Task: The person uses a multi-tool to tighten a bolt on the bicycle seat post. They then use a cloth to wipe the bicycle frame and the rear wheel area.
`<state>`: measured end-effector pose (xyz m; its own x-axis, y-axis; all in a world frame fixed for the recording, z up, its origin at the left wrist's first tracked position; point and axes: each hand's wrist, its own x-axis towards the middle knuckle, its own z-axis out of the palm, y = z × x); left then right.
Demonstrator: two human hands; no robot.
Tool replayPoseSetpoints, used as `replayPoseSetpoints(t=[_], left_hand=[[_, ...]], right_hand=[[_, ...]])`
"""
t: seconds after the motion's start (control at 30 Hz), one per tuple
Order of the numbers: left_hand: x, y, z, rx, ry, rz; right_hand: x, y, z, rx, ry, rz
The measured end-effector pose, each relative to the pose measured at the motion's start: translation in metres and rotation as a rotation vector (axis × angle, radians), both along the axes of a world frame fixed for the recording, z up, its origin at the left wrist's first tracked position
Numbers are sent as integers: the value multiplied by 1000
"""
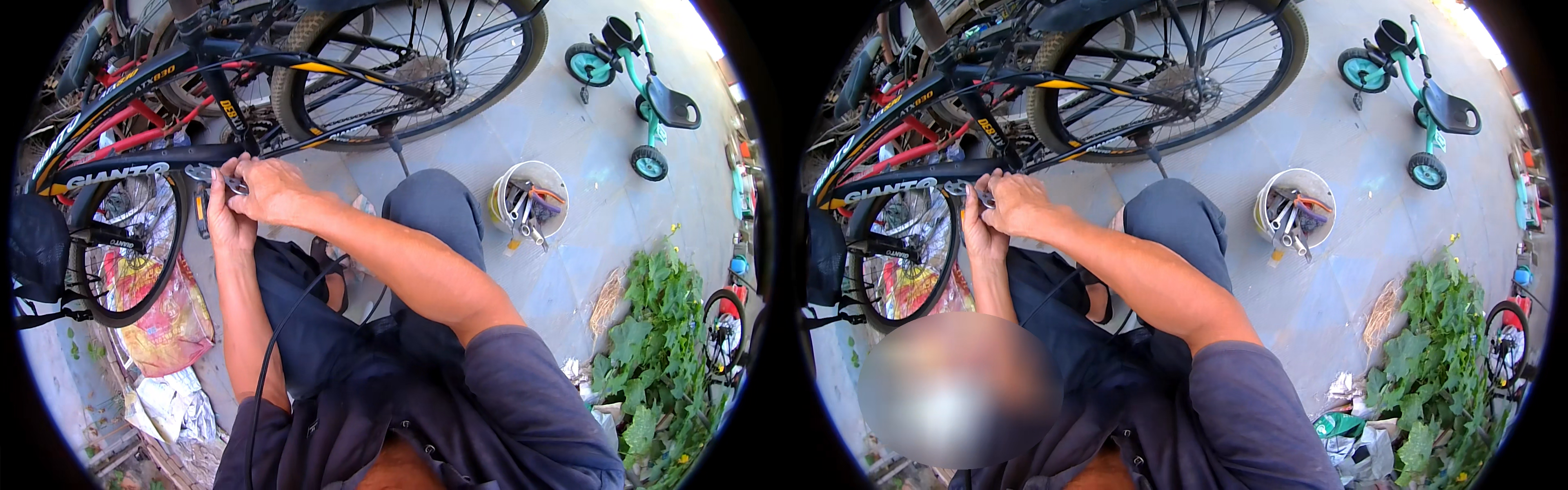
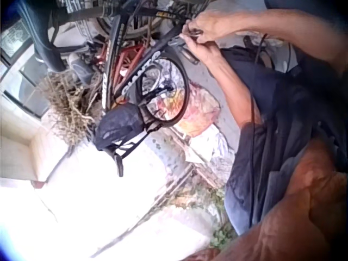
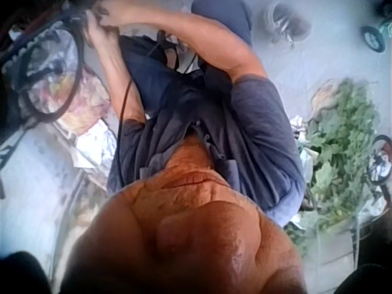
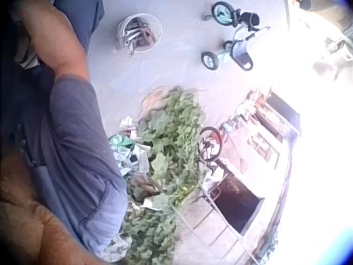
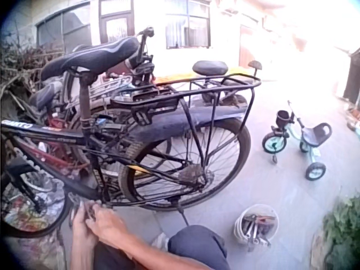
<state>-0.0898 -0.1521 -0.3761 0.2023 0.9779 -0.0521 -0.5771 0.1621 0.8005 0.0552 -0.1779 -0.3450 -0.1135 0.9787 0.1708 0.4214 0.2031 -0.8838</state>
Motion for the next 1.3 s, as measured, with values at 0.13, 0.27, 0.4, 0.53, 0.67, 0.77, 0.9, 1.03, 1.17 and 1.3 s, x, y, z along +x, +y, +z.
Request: replayPoseSetpoints(t=[0.13,0.27,0.4,0.53,0.67,0.77,0.9,1.03,1.17,1.3], left_hand=[[-5,1,-2,-25,42,39],[-10,3,-5,-10,108,20],[7,-6,8,7,185,-40],[25,-12,17,-59,78,-206],[46,-18,34,71,130,-351],[80,-26,68,246,454,-351],[82,7,88,466,651,-104],[88,30,93,606,747,73],[91,43,56,692,811,91],[78,42,22,690,940,133]], right_hand=[[5,-4,7,-117,-56,39],[6,-4,4,-92,-94,40],[17,-8,17,-144,-72,80],[31,-9,20,-114,-140,22],[87,-31,64,38,-149,-44],[146,-75,58,167,-61,-382],[204,-128,-12,-25,-150,-698],[226,-181,-141,-261,-410,-707],[232,-243,-284,-402,-431,-525],[219,-242,-335,-652,-453,-402]])
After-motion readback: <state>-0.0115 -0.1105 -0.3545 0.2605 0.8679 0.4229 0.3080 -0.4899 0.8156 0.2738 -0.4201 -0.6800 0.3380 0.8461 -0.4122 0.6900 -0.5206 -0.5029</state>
